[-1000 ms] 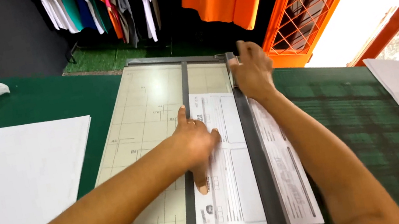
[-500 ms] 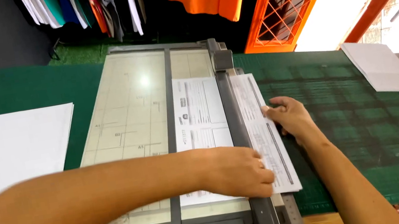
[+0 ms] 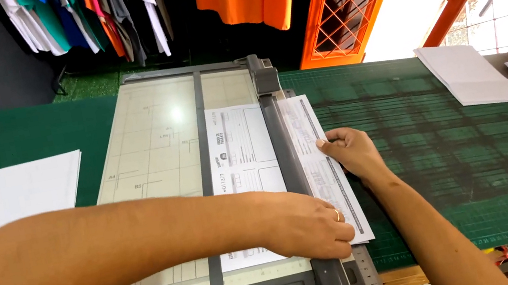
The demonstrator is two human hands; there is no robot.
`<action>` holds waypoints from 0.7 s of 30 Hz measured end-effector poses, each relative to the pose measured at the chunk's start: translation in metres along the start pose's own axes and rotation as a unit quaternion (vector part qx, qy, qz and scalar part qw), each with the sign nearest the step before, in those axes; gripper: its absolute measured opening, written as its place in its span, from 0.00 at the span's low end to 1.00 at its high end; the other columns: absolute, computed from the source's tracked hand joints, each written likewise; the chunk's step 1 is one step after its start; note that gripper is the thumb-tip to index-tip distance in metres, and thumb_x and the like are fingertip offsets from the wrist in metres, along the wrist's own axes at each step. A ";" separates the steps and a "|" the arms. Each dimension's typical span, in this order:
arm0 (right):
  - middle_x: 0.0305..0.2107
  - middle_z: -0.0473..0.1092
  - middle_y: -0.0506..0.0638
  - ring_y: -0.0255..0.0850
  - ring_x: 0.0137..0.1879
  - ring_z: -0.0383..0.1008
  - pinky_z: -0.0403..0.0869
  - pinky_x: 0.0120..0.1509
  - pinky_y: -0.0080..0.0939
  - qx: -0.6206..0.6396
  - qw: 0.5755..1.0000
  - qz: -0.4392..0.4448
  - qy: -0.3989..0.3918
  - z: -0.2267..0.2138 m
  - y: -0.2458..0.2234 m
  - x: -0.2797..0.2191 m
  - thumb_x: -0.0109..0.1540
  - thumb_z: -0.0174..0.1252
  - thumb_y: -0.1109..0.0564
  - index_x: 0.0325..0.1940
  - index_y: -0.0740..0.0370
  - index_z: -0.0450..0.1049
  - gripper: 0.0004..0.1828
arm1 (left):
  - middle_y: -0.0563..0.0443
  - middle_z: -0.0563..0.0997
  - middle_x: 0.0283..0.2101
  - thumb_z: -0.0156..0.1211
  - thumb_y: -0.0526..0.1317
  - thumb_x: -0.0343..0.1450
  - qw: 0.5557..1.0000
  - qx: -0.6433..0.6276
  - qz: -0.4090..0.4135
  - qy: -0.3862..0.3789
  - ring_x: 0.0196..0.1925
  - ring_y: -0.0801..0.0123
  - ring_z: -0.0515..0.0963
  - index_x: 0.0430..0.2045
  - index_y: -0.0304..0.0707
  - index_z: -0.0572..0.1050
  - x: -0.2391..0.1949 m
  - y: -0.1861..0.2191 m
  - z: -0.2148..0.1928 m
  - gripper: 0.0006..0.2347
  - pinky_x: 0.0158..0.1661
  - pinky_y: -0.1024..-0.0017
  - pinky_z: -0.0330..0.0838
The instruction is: Cutting printed paper sheets using a ruler and utility knife on a cutting mat
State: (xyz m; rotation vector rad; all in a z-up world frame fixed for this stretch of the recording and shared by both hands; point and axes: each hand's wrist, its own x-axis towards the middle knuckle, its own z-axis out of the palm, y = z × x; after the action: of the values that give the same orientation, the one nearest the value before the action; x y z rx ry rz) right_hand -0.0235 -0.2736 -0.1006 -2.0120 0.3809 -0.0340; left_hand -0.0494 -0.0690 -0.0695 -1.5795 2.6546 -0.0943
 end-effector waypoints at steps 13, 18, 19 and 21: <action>0.34 0.78 0.53 0.42 0.33 0.77 0.76 0.35 0.42 0.202 0.974 0.033 -0.094 0.004 -0.003 -0.008 0.59 0.66 0.57 0.45 0.66 0.75 0.14 | 0.46 0.76 0.35 0.67 0.37 0.68 0.996 -0.004 0.072 -0.051 0.35 0.52 0.77 0.39 0.39 0.78 -0.030 0.008 -0.046 0.09 0.36 0.54 0.71; 0.32 0.75 0.58 0.50 0.33 0.76 0.77 0.35 0.54 0.310 0.940 0.138 -0.025 -0.009 0.009 0.009 0.62 0.58 0.57 0.49 0.65 0.70 0.14 | 0.49 0.71 0.31 0.35 0.64 0.73 0.997 -0.051 -0.021 0.050 0.29 0.56 0.73 0.25 0.38 0.77 -0.054 0.032 -0.055 0.29 0.29 0.60 0.64; 0.32 0.75 0.58 0.50 0.33 0.76 0.77 0.35 0.54 0.311 0.940 0.141 -0.027 -0.013 0.000 0.001 0.62 0.58 0.57 0.49 0.65 0.70 0.14 | 0.49 0.71 0.31 0.35 0.64 0.73 0.997 -0.055 -0.022 0.050 0.29 0.56 0.73 0.25 0.38 0.77 -0.050 0.034 -0.060 0.29 0.29 0.60 0.64; 0.50 0.75 0.59 0.50 0.50 0.77 0.78 0.54 0.50 0.327 0.932 0.149 -0.046 -0.024 -0.017 -0.016 0.64 0.52 0.61 0.61 0.65 0.68 0.20 | 0.53 0.70 0.21 0.22 0.66 0.73 0.978 -0.135 -0.147 0.061 0.20 0.65 0.70 0.16 0.38 0.71 -0.039 0.037 -0.072 0.34 0.21 0.67 0.67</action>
State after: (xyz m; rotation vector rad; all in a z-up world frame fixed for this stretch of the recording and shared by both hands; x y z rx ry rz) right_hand -0.0385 -0.2831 -0.0721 -1.2788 0.5311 0.1118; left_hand -0.0687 -0.0149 -0.0005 -2.1092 2.5877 0.1709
